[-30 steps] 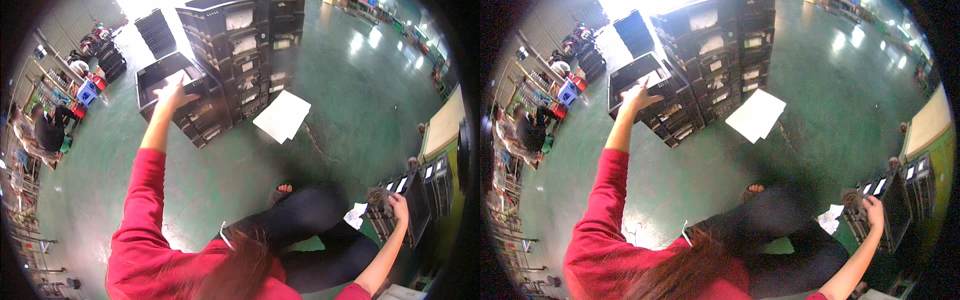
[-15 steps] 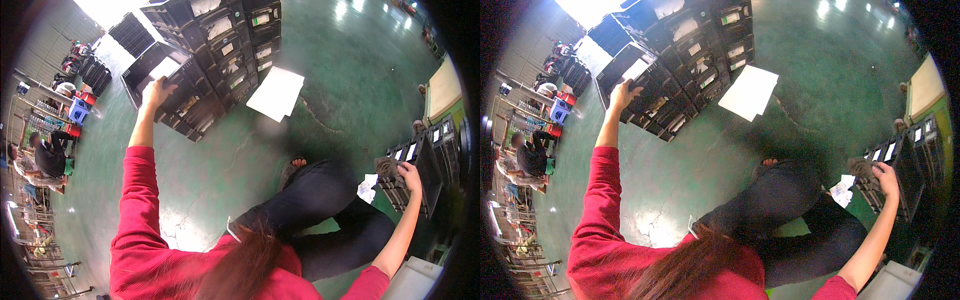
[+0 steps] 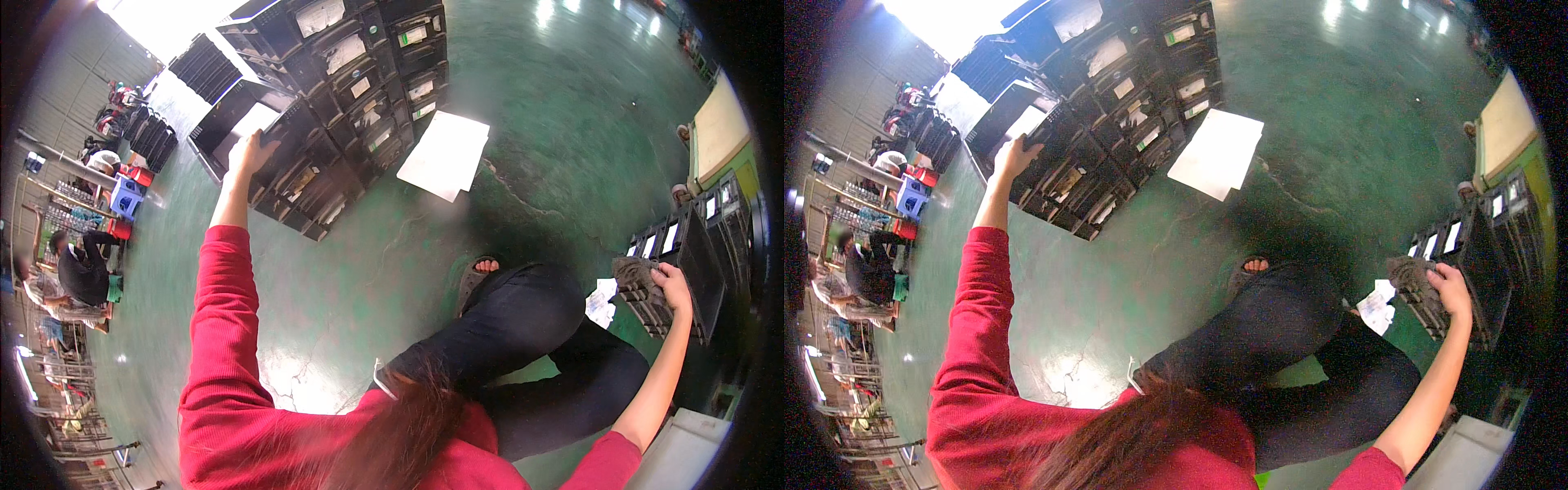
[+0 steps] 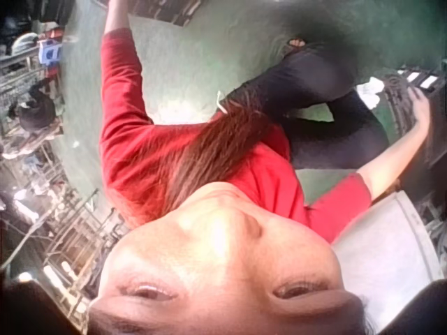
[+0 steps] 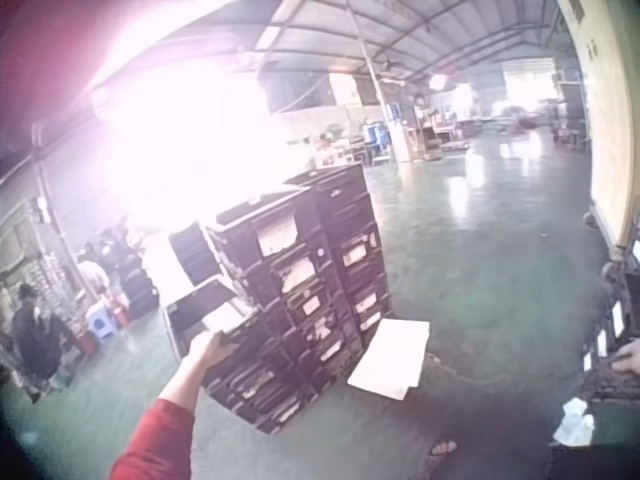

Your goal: The person sits on the floor and cleans the inside of black plastic crates using a cloth. They wipe the interior surfaces of each crate and then place them into a stack.

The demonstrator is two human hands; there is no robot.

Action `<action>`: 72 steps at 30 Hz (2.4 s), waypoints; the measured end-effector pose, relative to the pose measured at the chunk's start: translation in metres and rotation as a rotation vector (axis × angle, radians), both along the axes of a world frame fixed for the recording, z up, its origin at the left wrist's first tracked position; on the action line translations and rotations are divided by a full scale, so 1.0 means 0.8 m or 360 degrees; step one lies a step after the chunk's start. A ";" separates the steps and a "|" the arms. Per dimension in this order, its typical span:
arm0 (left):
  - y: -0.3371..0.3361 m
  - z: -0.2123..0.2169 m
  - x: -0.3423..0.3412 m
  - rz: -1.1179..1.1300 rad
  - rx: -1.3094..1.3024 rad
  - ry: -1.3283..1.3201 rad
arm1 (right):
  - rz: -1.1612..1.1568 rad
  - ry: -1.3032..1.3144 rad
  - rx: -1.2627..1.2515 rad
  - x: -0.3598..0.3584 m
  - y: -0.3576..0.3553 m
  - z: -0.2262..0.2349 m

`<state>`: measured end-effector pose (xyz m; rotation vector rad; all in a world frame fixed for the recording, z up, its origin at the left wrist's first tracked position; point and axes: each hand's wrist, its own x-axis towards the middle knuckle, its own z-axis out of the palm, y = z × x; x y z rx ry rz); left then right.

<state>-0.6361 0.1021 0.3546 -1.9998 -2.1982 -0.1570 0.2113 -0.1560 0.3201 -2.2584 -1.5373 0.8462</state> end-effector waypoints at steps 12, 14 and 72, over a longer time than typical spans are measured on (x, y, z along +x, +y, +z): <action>-0.048 0.010 0.038 -0.0065 0.0222 0.0128 | -0.0003 -0.0030 -0.0064 -0.026 0.023 -0.001; -0.037 0.008 0.029 -0.0071 0.0218 0.0066 | 0.0049 -0.0067 -0.0053 -0.033 0.026 0.001; -0.049 -0.006 0.603 -0.1729 -0.1900 -0.1318 | 0.0584 0.0488 0.0502 -0.095 0.214 0.041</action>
